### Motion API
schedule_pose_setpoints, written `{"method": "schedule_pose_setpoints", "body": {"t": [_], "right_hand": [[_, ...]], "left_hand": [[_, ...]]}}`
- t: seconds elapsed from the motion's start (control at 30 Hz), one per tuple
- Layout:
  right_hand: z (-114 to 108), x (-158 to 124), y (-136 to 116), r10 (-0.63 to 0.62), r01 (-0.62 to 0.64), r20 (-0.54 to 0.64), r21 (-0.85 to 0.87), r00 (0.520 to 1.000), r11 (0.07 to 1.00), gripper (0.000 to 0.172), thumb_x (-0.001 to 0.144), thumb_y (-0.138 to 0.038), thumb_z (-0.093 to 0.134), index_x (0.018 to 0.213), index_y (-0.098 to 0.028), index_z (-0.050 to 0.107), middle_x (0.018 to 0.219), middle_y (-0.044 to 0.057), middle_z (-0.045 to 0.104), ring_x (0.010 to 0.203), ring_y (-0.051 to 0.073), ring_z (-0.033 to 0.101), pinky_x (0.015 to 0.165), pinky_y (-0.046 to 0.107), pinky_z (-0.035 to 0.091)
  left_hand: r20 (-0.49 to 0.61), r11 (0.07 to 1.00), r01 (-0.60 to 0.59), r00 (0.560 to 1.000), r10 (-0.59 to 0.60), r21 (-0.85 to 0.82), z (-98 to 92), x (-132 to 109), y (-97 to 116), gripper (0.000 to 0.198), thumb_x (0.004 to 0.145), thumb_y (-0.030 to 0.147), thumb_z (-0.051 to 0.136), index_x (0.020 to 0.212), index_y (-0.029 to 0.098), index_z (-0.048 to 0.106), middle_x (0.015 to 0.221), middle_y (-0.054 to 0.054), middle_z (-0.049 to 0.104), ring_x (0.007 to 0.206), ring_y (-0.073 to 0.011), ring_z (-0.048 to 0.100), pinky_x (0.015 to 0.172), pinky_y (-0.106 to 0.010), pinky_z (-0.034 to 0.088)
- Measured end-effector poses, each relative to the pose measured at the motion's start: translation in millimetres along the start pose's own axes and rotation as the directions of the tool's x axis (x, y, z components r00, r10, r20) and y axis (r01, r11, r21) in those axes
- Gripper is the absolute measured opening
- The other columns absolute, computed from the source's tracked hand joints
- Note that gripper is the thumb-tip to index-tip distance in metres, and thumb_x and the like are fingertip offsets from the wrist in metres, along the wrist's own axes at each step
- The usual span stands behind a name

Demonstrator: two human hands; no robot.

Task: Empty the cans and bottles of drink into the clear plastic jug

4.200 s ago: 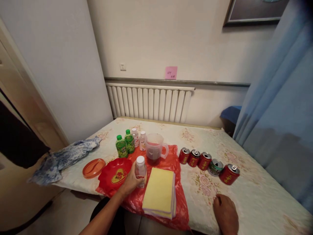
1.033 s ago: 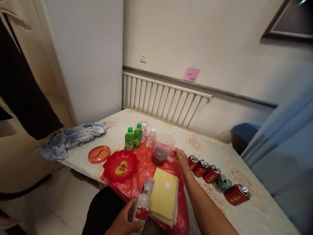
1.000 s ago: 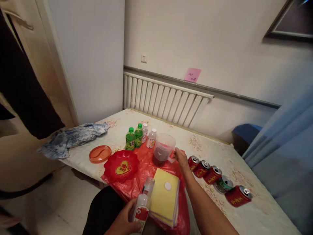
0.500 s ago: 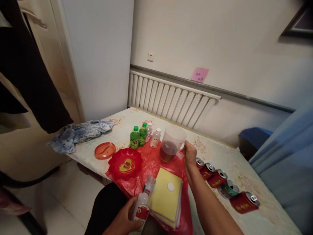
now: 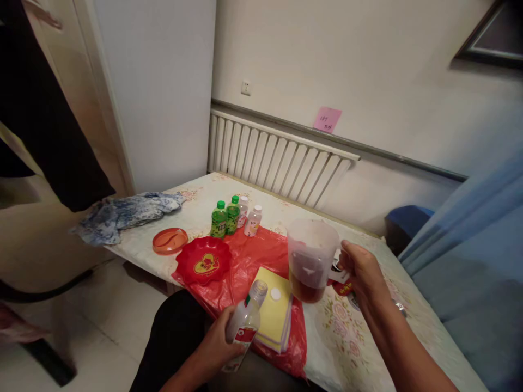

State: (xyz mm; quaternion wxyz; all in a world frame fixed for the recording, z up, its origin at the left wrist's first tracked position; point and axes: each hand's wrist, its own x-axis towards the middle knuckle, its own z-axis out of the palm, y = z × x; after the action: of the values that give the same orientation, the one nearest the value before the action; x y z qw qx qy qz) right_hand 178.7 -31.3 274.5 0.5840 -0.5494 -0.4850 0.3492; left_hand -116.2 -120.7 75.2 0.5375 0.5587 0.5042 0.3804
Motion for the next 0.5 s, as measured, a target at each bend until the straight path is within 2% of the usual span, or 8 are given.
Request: {"method": "schedule_pose_setpoints", "body": {"t": [0.13, 0.27, 0.4, 0.5], "right_hand": [[-32, -33, -8, 0.025, -0.013, 0.077, -0.151, 0.997, 0.988, 0.045, 0.080, -0.051, 0.061, 0.050, -0.021, 0.046, 0.042, -0.005, 0.043, 0.039, 0.009, 0.035, 0.040, 0.024, 0.027], [-60, -47, -11, 0.033, 0.024, 0.176, -0.313, 0.984, 0.949, 0.049, 0.078, -0.057, 0.060, 0.048, -0.020, 0.047, 0.042, -0.003, 0.042, 0.042, 0.010, 0.035, 0.043, 0.025, 0.027], [-76, -55, -14, 0.081, 0.025, 0.257, -0.386, 0.963, 0.922, 0.051, 0.078, -0.062, 0.056, 0.051, -0.021, 0.043, 0.045, -0.006, 0.036, 0.043, 0.009, 0.030, 0.045, 0.024, 0.025], [-81, -61, -20, 0.098, 0.067, 0.315, -0.473, 0.944, 0.879, 0.045, 0.079, -0.057, 0.056, 0.055, -0.020, 0.047, 0.049, -0.005, 0.037, 0.046, 0.009, 0.030, 0.045, 0.024, 0.023]], "left_hand": [[-0.042, 0.997, -0.021, 0.999, 0.025, 0.078, 10.6, -3, 8, 0.067, 0.060, 0.018, 0.066, 0.125, 0.019, 0.048, 0.122, -0.007, 0.063, 0.114, -0.0275, 0.057, 0.097, -0.035, 0.045], [-0.045, 0.990, -0.026, 0.998, 0.033, 0.137, 18.8, -4, 13, 0.068, 0.062, 0.021, 0.067, 0.126, 0.019, 0.045, 0.126, -0.009, 0.060, 0.115, -0.0282, 0.056, 0.098, -0.036, 0.044], [-0.024, 0.981, -0.061, 0.997, 0.067, 0.186, 23.6, -2, 13, 0.070, 0.062, 0.021, 0.067, 0.128, 0.020, 0.043, 0.131, -0.009, 0.057, 0.120, -0.0287, 0.053, 0.103, -0.038, 0.040], [-0.005, 0.977, -0.075, 0.997, 0.077, 0.202, 25.4, -3, 15, 0.067, 0.063, 0.019, 0.065, 0.127, 0.019, 0.043, 0.129, -0.008, 0.058, 0.118, -0.0273, 0.054, 0.102, -0.036, 0.041]]}}
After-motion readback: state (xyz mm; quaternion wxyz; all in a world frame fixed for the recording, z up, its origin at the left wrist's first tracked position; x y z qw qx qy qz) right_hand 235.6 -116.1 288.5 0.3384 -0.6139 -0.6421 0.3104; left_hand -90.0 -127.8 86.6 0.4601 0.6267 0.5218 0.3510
